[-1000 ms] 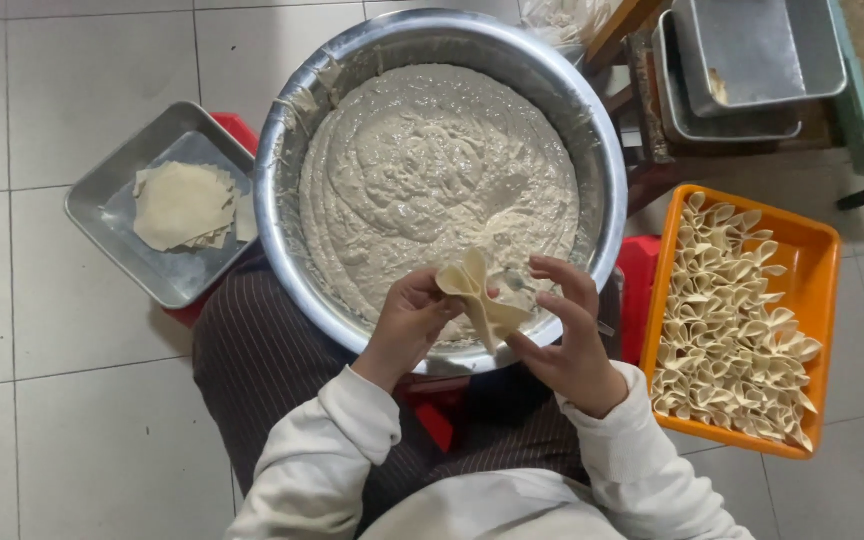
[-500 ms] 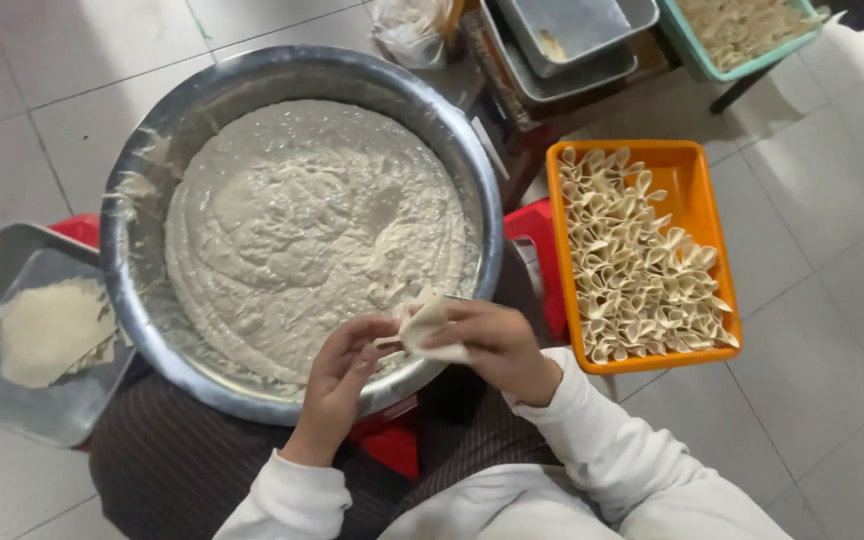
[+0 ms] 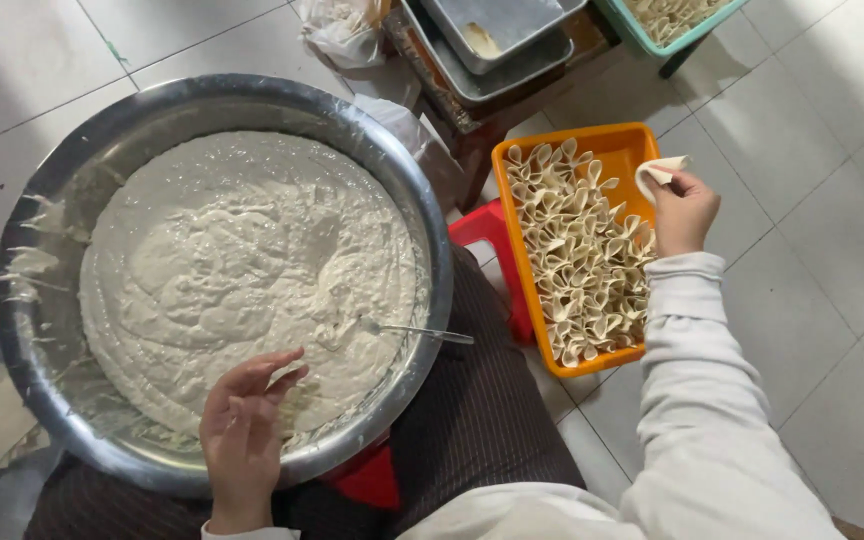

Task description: The person is preparing dumplings by taking a wrapper, adding filling with a spoon, folding it into a specific shape, and placing it in a tray.

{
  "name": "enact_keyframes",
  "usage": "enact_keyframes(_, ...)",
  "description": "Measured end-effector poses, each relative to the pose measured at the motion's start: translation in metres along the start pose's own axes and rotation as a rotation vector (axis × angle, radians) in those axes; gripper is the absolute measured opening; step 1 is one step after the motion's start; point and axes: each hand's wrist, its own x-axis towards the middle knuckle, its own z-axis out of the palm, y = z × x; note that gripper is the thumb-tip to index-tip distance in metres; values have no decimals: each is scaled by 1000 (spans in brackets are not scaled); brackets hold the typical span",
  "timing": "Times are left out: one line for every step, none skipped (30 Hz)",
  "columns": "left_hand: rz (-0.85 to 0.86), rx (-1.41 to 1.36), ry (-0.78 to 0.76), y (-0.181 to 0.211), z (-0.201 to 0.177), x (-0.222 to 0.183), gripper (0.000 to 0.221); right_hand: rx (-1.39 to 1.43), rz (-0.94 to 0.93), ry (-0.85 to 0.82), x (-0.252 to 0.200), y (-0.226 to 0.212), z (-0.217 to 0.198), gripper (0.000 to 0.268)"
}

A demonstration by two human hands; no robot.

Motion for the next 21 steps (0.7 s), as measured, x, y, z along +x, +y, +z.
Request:
enact_keyframes(-4,-2,-5,-1,-1,1,38,-3,2,6,18,43,-7,19)
enact_keyframes(-12,-1,-14,-1,-2,3,37,-187,-170,18,36,85,-12,17)
enact_keyframes(-20,1,-22,-1,-3,4,36,-373,-342,27,53,127,-17,23)
enact_keyframes(-20,2,-25,-1,-3,6,36,-373,-340,29,54,136,-16,23)
enact_keyframes(-19,-5,-9,-2,-2,6,37,-483,-262,-120,55,144,-16,24)
enact_keyframes(-17,-11,9,-2,-2,7,39,-591,-182,-271,55,153,-16,27)
enact_keyframes(-17,-11,8,-5,-4,7,39,-590,-181,-271,50,148,-15,27)
enact_keyframes(-17,-17,12,-7,-7,7,40,-625,-58,-345,44,144,-15,34)
enact_keyframes(-17,-24,16,-8,-10,6,41,-657,66,-419,37,140,-15,51)
enact_keyframes(-17,-24,15,-9,-9,6,41,-657,66,-419,34,143,-17,51)
enact_keyframes(-24,-17,32,-8,-9,6,42,-627,0,-393,31,146,-19,45)
enact_keyframes(-29,-10,49,-8,-8,5,44,-597,-67,-367,28,149,-21,47)
enact_keyframes(-28,-11,50,-7,-7,6,44,-597,-69,-367,19,135,-20,47)
enact_keyframes(-29,-5,38,-6,-6,6,42,-641,-27,-400,11,120,-19,47)
enact_keyframes(-29,1,25,-5,-5,6,41,-684,15,-433,3,105,-18,50)
enact_keyframes(-24,-1,25,-4,-5,5,41,-683,10,-431,1,95,-16,50)
enact_keyframes(-18,5,20,-2,-5,5,40,-724,112,-472,-2,84,-15,50)
enact_keyframes(-9,9,15,-1,-5,4,38,-763,214,-512,-4,72,-14,54)
enact_keyframes(-2,7,15,6,-5,6,38,-761,207,-508,-2,70,-15,54)
enact_keyframes(1,72,46,13,-5,6,31,-769,173,-464,-1,68,-16,58)
enact_keyframes(4,137,78,20,-6,7,25,-775,138,-420,0,65,-17,65)
